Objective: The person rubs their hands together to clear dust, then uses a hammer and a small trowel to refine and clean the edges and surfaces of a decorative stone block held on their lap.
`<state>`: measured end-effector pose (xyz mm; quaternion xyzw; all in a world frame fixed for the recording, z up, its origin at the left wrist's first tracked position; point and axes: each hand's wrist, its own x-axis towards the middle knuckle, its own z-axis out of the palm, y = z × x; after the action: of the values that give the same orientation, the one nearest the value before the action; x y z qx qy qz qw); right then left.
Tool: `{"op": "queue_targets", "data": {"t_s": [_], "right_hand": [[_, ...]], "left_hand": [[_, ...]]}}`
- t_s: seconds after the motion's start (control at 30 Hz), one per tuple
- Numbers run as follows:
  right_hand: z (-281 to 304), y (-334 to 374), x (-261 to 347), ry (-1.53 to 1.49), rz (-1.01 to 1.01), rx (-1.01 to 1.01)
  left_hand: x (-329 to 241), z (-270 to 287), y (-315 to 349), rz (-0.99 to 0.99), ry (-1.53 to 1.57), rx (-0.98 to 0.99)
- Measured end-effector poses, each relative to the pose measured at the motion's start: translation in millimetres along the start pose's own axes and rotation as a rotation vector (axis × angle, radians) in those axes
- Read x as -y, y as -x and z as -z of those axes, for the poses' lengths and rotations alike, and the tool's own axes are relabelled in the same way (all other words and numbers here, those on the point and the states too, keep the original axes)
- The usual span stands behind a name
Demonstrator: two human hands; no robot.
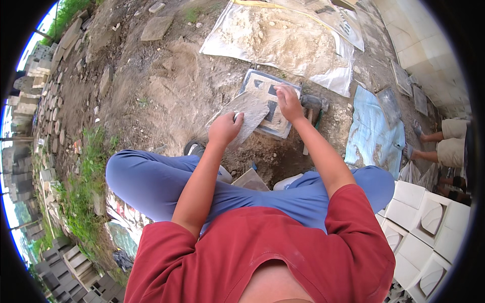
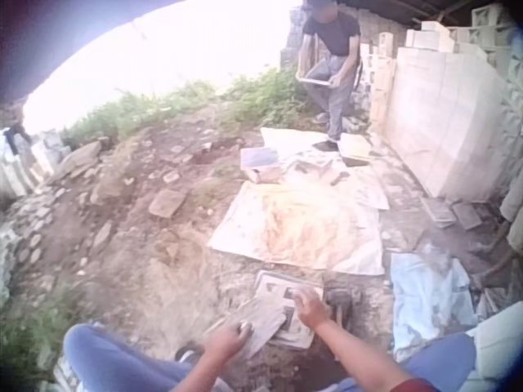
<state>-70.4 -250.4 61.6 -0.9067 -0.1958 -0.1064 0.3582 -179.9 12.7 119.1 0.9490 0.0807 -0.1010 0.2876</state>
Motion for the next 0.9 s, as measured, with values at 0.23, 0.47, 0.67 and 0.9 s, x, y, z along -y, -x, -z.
{"op": "queue_targets", "data": {"t_s": [0.23,0.47,0.67,0.9], "right_hand": [[-22.3,-44.1,46.4,-0.747,-0.312,0.066],[-28.8,-77.8,64.1,-1.271,-0.436,-0.089],[-60.7,-67.0,78.9,-1.442,-0.385,-0.087],[-102.3,-48.2,74.6,-1.26,-0.509,-0.114]], "left_hand": [[-1.5,22.2,-22.7,-0.034,0.029,0.076],[17.3,60.8,-80.8,-0.312,-0.196,0.305],[40.9,60.3,-110.2,-0.462,-0.308,0.424],[41.8,54.2,-130.0,-0.508,-0.302,0.457]]}}
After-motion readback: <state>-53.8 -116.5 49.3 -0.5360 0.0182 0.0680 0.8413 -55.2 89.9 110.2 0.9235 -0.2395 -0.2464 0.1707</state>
